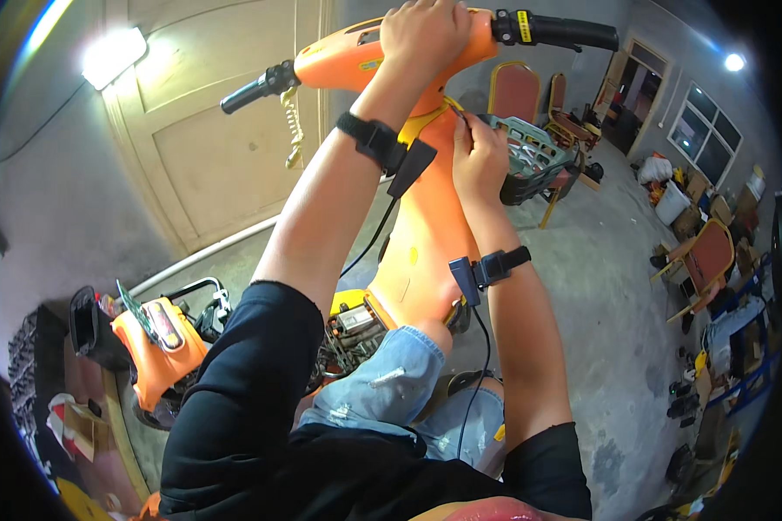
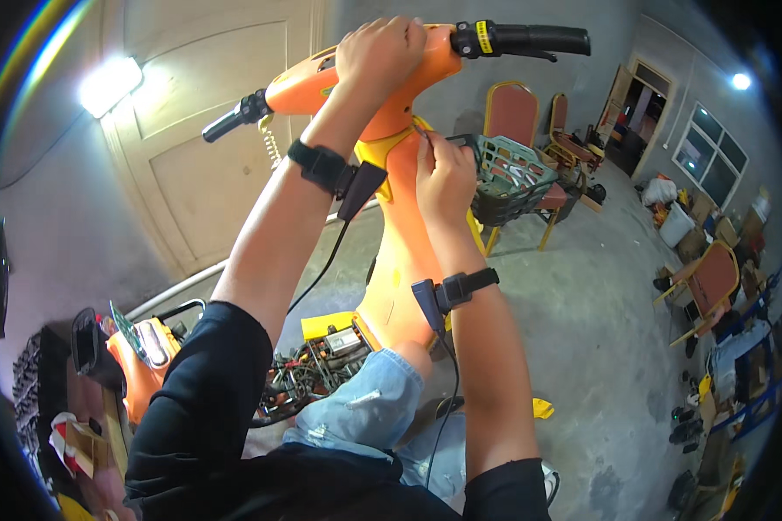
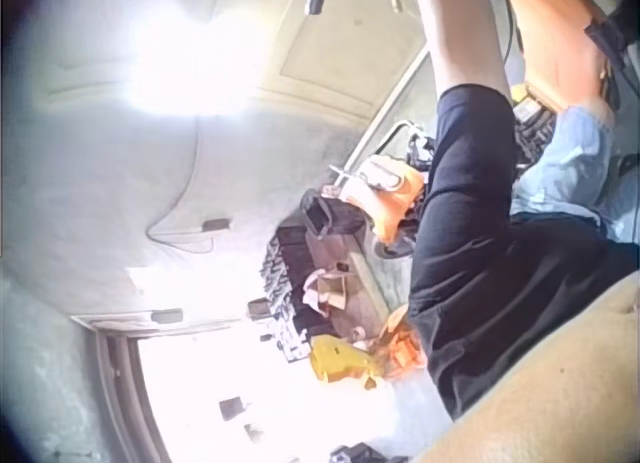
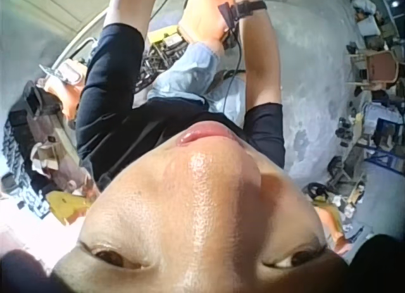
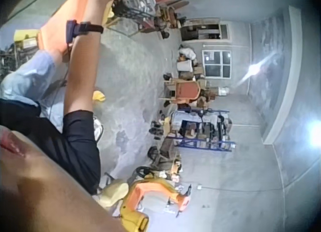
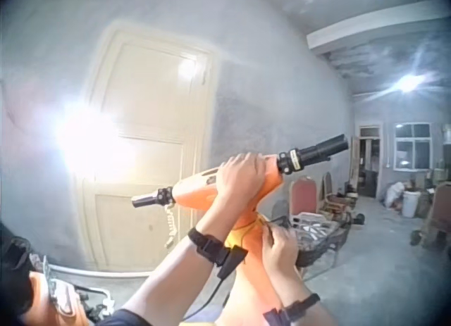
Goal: The recorder is disassembling and repairing the front plastic panels and basket of an orange and yellow scooter.
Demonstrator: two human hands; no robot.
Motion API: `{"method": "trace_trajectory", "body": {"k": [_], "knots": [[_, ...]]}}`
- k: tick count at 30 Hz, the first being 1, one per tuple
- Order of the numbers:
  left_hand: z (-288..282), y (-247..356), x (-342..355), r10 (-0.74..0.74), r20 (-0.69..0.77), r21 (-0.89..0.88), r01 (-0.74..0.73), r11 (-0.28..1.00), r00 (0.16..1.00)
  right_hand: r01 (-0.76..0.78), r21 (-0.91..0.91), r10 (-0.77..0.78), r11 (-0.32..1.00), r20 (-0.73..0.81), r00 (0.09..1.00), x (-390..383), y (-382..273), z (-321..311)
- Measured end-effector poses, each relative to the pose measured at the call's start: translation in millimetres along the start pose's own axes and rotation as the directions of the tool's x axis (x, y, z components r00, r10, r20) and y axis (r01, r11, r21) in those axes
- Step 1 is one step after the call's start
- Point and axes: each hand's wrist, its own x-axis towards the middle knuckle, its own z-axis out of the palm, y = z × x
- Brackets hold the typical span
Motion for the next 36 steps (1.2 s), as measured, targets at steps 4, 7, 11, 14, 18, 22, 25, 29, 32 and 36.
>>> {"method": "trace_trajectory", "body": {"k": [4,7,11,14,18,22,25,29,32,36], "knots": [[8.9,2.1,-15.8,-0.034,-0.135,-0.054,0.027,0.998,0.99,-0.09,-0.028,0.093,0.996,0.101,0.991,16.8,-1.7,-13.5],[16.4,2.2,-26.1,0.019,-0.359,-0.094,-0.057,0.994,0.933,-0.123,-0.084,0.135,0.989,0.157,0.978,31.9,0.0,-14.4],[19.4,-5.6,-36.6,0.081,-0.367,-0.09,-0.122,0.988,0.927,-0.067,-0.149,0.092,0.987,0.169,0.981,36.4,-2.0,6.9],[14.7,-9.5,-41.8,0.183,-0.401,-0.03,-0.213,0.977,0.898,-0.119,-0.035,0.119,0.992,0.008,0.993,29.6,0.0,18.0],[7.7,-2.8,-42.9,0.134,-0.368,-0.085,-0.177,0.98,0.92,-0.201,0.036,0.202,0.979,-0.034,0.979,23.7,5.4,23.4],[0.8,6.8,-44.0,0.101,-0.383,-0.122,-0.158,0.98,0.918,-0.14,0.009,0.14,0.99,-0.04,0.989,23.3,9.0,26.4],[-1.4,6.7,-43.1,0.109,-0.386,-0.133,-0.172,0.976,0.916,-0.147,0.019,0.148,0.989,-0.072,0.986,21.5,9.1,29.6],[0.2,1.7,-45.5,0.125,-0.406,-0.149,-0.2,0.968,0.905,-0.132,0.037,0.134,0.991,-0.08,0.988,19.8,11.7,32.6],[2.9,1.1,-47.5,0.124,-0.409,-0.145,-0.199,0.969,0.904,-0.104,0.015,0.105,0.994,-0.101,0.989,19.6,12.8,33.5],[3.2,2.6,-47.3,0.111,-0.401,-0.156,-0.187,0.97,0.909,-0.152,0.016,0.153,0.988,-0.086,0.984,21.1,11.3,34.1]]}}
